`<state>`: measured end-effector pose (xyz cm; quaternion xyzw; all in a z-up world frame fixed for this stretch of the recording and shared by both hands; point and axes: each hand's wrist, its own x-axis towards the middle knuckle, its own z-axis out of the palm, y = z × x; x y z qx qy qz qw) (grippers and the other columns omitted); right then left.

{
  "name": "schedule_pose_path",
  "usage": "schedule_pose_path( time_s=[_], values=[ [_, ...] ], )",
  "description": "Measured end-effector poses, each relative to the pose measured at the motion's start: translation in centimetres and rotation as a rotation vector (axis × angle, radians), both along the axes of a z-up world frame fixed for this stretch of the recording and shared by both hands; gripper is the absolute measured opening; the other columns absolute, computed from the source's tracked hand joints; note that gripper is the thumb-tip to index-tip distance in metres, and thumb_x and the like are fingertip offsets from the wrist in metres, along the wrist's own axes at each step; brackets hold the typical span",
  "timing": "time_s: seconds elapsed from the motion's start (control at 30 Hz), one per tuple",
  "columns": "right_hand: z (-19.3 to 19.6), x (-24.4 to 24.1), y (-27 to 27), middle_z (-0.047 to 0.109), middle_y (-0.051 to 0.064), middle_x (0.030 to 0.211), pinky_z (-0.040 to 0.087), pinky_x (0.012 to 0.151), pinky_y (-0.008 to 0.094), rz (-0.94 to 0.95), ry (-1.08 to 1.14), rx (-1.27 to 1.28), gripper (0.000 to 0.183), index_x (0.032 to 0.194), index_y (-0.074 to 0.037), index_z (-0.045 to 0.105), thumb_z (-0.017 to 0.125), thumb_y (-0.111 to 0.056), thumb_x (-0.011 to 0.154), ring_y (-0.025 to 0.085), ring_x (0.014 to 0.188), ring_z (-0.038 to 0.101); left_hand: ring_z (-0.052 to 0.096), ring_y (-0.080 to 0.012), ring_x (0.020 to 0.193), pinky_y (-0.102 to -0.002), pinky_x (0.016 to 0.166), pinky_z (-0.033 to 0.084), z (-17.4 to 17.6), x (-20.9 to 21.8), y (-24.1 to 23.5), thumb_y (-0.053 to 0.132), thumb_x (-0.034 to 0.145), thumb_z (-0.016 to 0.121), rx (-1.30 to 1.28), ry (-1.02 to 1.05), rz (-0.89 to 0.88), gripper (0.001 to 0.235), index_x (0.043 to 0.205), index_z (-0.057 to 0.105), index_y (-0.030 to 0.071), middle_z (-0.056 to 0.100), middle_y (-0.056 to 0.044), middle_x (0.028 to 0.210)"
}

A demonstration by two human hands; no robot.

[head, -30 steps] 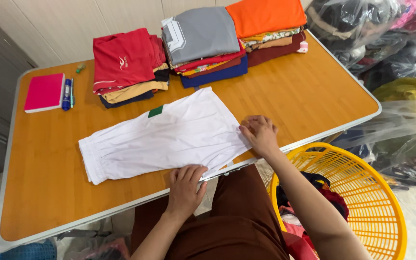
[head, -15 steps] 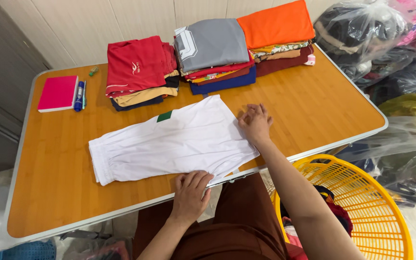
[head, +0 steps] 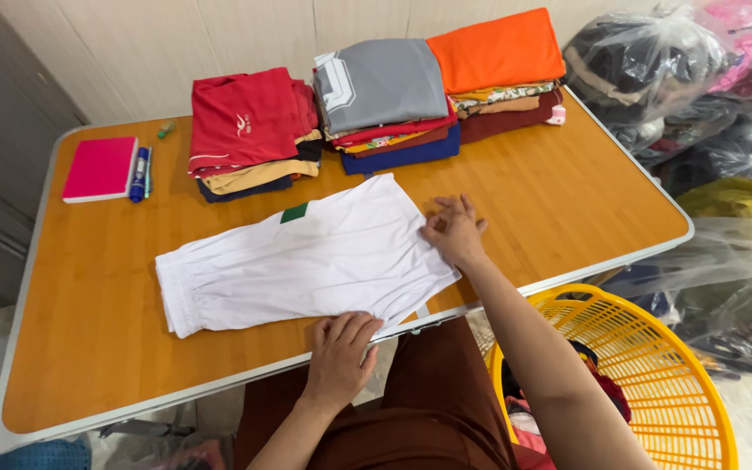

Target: The person folds several pieces of clothing on a table, including red shorts, white shorts, and a pink-and-white top. Each item is smoothed, folded into a compact rectangle, and stacked on the table.

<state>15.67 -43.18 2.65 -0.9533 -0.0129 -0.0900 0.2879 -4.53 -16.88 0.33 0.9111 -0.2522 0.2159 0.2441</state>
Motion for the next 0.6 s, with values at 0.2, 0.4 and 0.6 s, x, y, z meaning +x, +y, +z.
schedule_pose_path(
  time_s=[0.2,0.4,0.6],
  values=[
    [-2.5,-1.5,-3.4,0.053,0.003,0.150,0.016,0.117,0.067,0.037,-0.197,0.057,0.026,0.098,-0.017,0.073,0.079,-0.036,0.081,0.037,0.151,0.029,0.052,-0.0203,0.125,-0.046,0.106,0.033,0.3,-0.3,0.1,0.022,0.085,0.072,-0.013,0.025,-0.022,0.044,0.127,0.064,0.014,0.062,0.000,0.130],
    [-2.2,-6.6,-5.5,0.052,0.002,0.153,0.016,0.118,0.064,0.003,-0.212,-0.045,0.020,0.083,-0.019,0.078,0.080,-0.038,0.078,0.038,0.154,0.023,0.053,-0.0207,0.123,-0.046,0.105,0.033,0.0,-0.2,0.1,0.022,0.086,0.072,-0.042,0.006,-0.011,0.042,0.126,0.065,0.014,0.062,0.000,0.129],
    [-0.5,-8.9,-4.5,0.042,0.004,0.158,0.008,0.111,0.070,0.001,-0.015,-0.037,0.019,0.081,-0.019,0.079,0.082,-0.037,0.074,0.040,0.154,0.010,0.053,-0.0200,0.123,-0.046,0.105,0.033,-0.2,-0.1,-0.2,0.023,0.087,0.071,-0.055,0.020,0.003,0.040,0.126,0.065,0.015,0.063,0.000,0.128]
  ],
)
